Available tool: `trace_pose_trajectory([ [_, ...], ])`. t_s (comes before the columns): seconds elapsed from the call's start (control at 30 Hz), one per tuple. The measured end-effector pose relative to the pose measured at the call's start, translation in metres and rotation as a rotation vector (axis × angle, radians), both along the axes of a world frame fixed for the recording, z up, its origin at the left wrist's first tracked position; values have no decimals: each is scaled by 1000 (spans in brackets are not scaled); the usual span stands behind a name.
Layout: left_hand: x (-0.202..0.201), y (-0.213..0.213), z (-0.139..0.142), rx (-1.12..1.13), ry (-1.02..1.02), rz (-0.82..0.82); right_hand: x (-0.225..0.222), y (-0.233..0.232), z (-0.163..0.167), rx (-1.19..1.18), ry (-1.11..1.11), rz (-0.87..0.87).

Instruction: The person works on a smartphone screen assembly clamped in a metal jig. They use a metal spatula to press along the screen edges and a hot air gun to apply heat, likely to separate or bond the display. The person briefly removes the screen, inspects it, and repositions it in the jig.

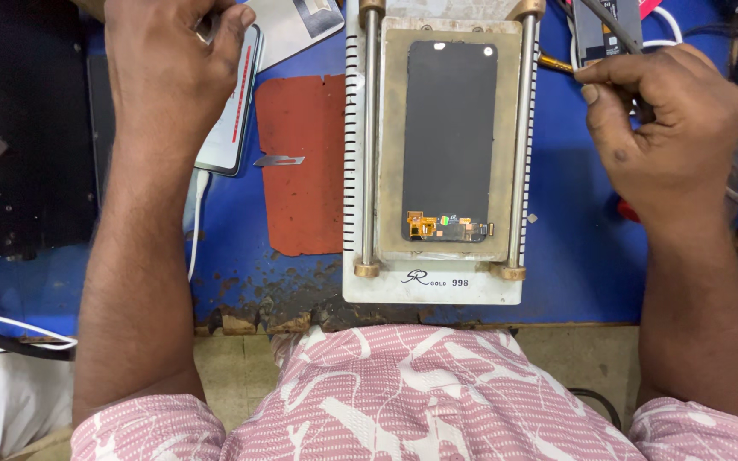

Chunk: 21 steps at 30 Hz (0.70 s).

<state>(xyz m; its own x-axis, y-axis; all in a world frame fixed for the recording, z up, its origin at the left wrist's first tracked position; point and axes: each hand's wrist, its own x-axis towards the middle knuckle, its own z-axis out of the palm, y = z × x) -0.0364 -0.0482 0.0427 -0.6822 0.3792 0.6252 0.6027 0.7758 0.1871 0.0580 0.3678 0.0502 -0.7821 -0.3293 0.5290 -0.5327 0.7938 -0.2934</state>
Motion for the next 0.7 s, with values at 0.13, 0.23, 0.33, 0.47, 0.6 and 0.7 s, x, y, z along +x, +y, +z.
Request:
trace_pose_trajectory([
  [0.13,1,-5,-3,-2,-8,25,1,-3,3,-9,-2,13],
  [0.23,1,-13,-4,-43,17,39,-1,-10,7,-2,4,13],
  [0.33,0,-20,-6,-80,64,52,-5,-17,11,0,-7,16],
  [0.47,0,-31,-6,-99,95,68,-8,-28,15,5,12,38],
  [0.6,2,-36,-3,-75,5,94,-10,-35,17,7,-10,6],
  [0.7,2,-35,1,-159,148,117,-10,-36,16,17,-7,-4],
])
